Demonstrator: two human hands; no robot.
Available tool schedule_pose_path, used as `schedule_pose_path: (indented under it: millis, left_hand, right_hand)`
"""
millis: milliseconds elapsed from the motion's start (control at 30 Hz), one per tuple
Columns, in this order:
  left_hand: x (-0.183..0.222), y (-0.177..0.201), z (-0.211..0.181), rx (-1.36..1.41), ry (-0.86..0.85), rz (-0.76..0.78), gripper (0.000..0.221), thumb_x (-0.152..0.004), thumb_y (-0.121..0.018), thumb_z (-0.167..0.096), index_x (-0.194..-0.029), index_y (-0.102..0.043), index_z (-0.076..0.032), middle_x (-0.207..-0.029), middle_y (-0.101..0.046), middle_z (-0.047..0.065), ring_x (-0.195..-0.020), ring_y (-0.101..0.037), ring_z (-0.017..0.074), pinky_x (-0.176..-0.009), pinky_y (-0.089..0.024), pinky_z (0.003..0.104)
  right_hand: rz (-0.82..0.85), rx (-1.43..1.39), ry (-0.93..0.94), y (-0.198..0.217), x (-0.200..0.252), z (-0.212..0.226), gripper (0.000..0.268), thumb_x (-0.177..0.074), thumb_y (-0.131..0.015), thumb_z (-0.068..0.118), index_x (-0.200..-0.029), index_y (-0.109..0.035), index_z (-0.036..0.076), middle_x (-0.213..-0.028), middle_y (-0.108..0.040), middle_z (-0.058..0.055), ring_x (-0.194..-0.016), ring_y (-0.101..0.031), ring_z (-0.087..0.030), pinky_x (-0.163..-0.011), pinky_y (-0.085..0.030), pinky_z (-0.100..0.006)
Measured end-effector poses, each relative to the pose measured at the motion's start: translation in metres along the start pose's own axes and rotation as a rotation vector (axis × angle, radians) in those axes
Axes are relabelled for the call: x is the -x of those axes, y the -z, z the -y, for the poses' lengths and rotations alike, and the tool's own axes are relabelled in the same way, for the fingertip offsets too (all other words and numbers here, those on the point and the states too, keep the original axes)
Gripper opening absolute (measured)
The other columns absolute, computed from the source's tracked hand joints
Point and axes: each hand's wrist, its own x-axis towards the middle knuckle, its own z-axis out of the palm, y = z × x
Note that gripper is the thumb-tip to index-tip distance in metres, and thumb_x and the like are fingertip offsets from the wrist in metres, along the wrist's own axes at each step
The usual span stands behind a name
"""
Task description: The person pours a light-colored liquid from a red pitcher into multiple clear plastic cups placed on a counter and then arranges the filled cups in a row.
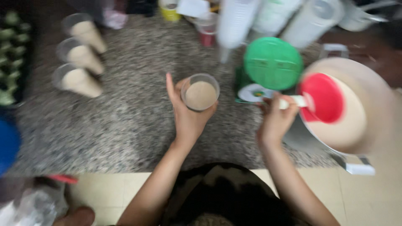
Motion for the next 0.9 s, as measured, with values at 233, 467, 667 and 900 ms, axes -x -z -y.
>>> schedule_pose_path:
  millis: [233, 467, 667, 900]
  left_hand:
    - [0.019, 0.100, 0.074, -0.080, 0.185, -0.319, 0.131, -0.076, -0.090, -0.007, -0.163, 0.008, -0.003, -0.146, -0.047, 0.019, -0.138, -0.052, 0.0329, -0.118, -0.040, 0.045]
    - [0.012, 0.195, 0.142, -0.251, 0.229, -0.579, 0.133, -0.073, -0.090, -0.001, -0.163, 0.007, -0.002, -0.149, -0.040, 0.022, -0.141, -0.046, 0.0376, -0.121, -0.035, 0.045]
    - [-0.004, 0.240, 0.164, -0.229, 0.302, -0.639, 0.131, -0.074, -0.089, -0.002, -0.162, 0.009, -0.002, -0.154, -0.034, 0.023, -0.144, -0.044, 0.0380, -0.124, -0.034, 0.049]
    - [-0.016, 0.251, 0.170, -0.262, 0.323, -0.631, 0.132, -0.077, -0.088, -0.002, -0.160, 0.015, -0.002, -0.156, -0.033, 0.027, -0.146, -0.041, 0.0393, -0.124, -0.032, 0.050]
  right_hand:
    - [0.040, 0.096, 0.158, 0.007, -0.022, -0.018, 0.028, -0.119, -0.064, 0.019, -0.125, -0.037, 0.017, -0.118, -0.057, -0.007, -0.094, -0.062, -0.019, -0.074, -0.056, -0.035]
    - [-0.098, 0.001, 0.135, 0.051, -0.064, -0.046, 0.013, -0.118, -0.062, 0.017, -0.125, -0.055, 0.009, -0.110, -0.061, -0.006, -0.088, -0.056, -0.017, -0.072, -0.051, -0.032]
    - [-0.073, 0.092, 0.116, 0.101, -0.098, -0.073, 0.019, -0.110, -0.056, 0.018, -0.120, -0.067, 0.006, -0.122, -0.069, -0.006, -0.116, -0.066, -0.017, -0.098, -0.059, -0.029]
    - [0.137, 0.085, 0.079, 0.108, -0.119, -0.086, 0.027, -0.110, -0.059, 0.010, -0.135, -0.068, 0.006, -0.140, -0.066, -0.008, -0.133, -0.061, -0.017, -0.114, -0.056, -0.025]
